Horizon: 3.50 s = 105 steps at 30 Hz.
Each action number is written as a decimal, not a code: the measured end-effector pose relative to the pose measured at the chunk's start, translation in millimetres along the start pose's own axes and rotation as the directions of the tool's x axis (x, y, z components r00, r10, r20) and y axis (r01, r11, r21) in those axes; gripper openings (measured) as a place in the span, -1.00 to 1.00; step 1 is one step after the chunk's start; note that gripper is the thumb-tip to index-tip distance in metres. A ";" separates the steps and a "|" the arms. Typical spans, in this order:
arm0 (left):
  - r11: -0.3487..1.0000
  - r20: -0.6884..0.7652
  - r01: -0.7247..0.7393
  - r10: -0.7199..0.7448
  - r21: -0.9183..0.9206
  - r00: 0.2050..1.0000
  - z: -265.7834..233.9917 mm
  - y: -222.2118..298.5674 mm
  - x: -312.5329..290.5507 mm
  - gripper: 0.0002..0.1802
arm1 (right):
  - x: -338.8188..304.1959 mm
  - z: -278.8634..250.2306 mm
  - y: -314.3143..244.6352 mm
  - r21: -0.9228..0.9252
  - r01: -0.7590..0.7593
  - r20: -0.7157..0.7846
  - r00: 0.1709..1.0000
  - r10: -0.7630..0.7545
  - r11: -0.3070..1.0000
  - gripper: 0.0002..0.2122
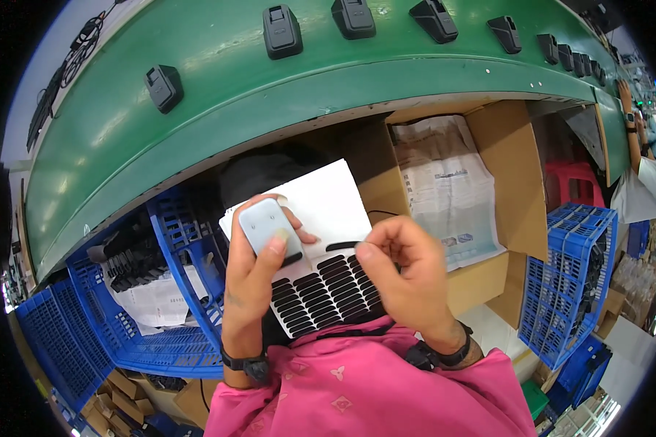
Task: The person peels a sticker from a sheet, applies it to the bottom of a mouse, and presses it down. They then place the mouse into a blue crate and pick up another mouse to repeat the process.
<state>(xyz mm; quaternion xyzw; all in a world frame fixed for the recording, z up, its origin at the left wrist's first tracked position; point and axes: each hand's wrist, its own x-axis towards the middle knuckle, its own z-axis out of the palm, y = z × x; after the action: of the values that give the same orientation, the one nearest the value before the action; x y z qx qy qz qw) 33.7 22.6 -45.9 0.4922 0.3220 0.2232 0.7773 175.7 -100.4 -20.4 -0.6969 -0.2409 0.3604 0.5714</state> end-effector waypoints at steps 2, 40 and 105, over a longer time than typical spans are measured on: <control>1.000 0.009 0.024 -0.024 0.006 1.000 8.6 4.8 -10.7 -0.49 | -0.1 -5.5 -8.4 0.399 -0.071 0.026 0.998 0.066 0.914 -0.89; 0.950 0.051 -0.043 0.029 0.309 0.998 30.4 14.1 -32.6 -0.55 | 2.8 28.7 -23.9 0.351 -0.108 0.085 0.993 0.083 0.930 -0.92; 0.574 -0.417 -0.033 0.632 0.818 0.653 -155.2 91.3 -1.6 -0.58 | 14.9 -109.2 224.0 -0.352 -0.293 -0.283 0.939 0.198 0.889 -0.83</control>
<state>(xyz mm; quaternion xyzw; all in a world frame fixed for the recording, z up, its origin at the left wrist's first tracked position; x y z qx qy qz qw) -81.9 156.0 -10.3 0.7052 0.5334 0.3856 0.2636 252.9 -209.0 -231.6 -0.8593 -0.1463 0.2886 0.3960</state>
